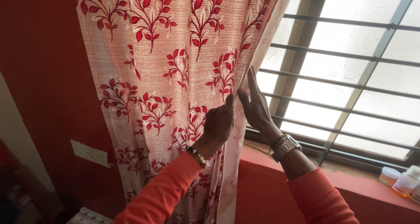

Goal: The person gathers and ties back a patterned curtain on the right side of a window using a pink tie-back, then repeats the process on the left side. The person also briefly touches the window screen.

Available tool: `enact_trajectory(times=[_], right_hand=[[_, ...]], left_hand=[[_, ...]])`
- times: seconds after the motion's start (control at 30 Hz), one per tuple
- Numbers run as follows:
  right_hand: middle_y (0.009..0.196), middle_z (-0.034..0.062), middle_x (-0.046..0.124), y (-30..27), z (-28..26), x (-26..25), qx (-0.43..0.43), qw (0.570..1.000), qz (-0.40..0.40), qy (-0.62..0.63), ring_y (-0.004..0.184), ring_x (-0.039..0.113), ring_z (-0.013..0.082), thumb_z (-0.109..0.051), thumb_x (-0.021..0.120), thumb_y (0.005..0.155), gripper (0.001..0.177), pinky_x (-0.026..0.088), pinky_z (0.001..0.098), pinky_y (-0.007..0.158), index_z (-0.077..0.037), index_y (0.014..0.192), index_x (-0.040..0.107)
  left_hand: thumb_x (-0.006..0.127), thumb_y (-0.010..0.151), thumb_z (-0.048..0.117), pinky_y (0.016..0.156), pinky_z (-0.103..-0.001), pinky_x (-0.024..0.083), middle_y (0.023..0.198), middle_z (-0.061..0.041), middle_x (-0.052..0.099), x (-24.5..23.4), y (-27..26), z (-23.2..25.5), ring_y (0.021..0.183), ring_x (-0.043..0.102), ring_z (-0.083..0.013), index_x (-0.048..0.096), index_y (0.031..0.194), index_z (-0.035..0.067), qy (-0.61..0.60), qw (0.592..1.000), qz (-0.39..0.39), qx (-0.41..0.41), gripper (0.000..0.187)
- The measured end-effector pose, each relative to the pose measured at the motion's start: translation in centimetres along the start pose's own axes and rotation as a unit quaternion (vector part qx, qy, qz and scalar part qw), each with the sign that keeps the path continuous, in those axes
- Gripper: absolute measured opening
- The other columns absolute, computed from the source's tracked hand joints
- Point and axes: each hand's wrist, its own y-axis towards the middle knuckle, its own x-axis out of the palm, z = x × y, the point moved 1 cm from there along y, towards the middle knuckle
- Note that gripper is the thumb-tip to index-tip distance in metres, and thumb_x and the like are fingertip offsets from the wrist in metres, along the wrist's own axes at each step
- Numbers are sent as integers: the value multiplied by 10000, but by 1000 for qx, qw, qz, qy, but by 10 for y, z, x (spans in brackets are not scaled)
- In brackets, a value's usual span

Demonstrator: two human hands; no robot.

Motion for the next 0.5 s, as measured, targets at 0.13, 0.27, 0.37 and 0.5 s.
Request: enact_trajectory(times=[0.13, 0.27, 0.37, 0.5], right_hand=[[1678, 309, 255, 6, -13, 18, 4, 1000, -9, 29, 1549, 260, 465, -481, 466, 1072, 843, 269, 555, 1246, -64, 1657, 24], [1624, 328, 352, 14, -32, 31, -3, 1000, 0, 31, 1497, 375, 470, -488, 501, 1053, 878, 339, 548, 1203, -54, 1644, 18], [1576, 322, 438, 19, -40, 37, 2, 999, 2, 51, 1453, 470, 456, -479, 486, 1065, 841, 400, 540, 1178, -48, 1644, 54], [1562, 330, 459, 24, -48, 43, -2, 999, 5, 53, 1443, 469, 466, -452, 478, 1075, 788, 404, 558, 1161, -60, 1643, 97]], left_hand=[[650, 882, 25, 622, -448, 582, 764, -192, 693, -9, 0, -16, 706, 721, -352, 590, 1069, -13, 5, 999, 30, 14, 201], [613, 900, 1, 615, -458, 581, 745, -200, 691, -21, 2, -29, 703, 719, -365, 607, 1031, -18, -6, 1000, 26, -5, 132], [615, 899, -2, 637, -471, 578, 743, -202, 691, -28, 2, -34, 711, 719, -374, 609, 995, -12, -21, 999, 35, -3, 97], [636, 864, 1, 646, -478, 577, 732, -206, 690, -36, 4, -40, 699, 720, -378, 601, 989, -25, -31, 999, 41, 10, 133]])
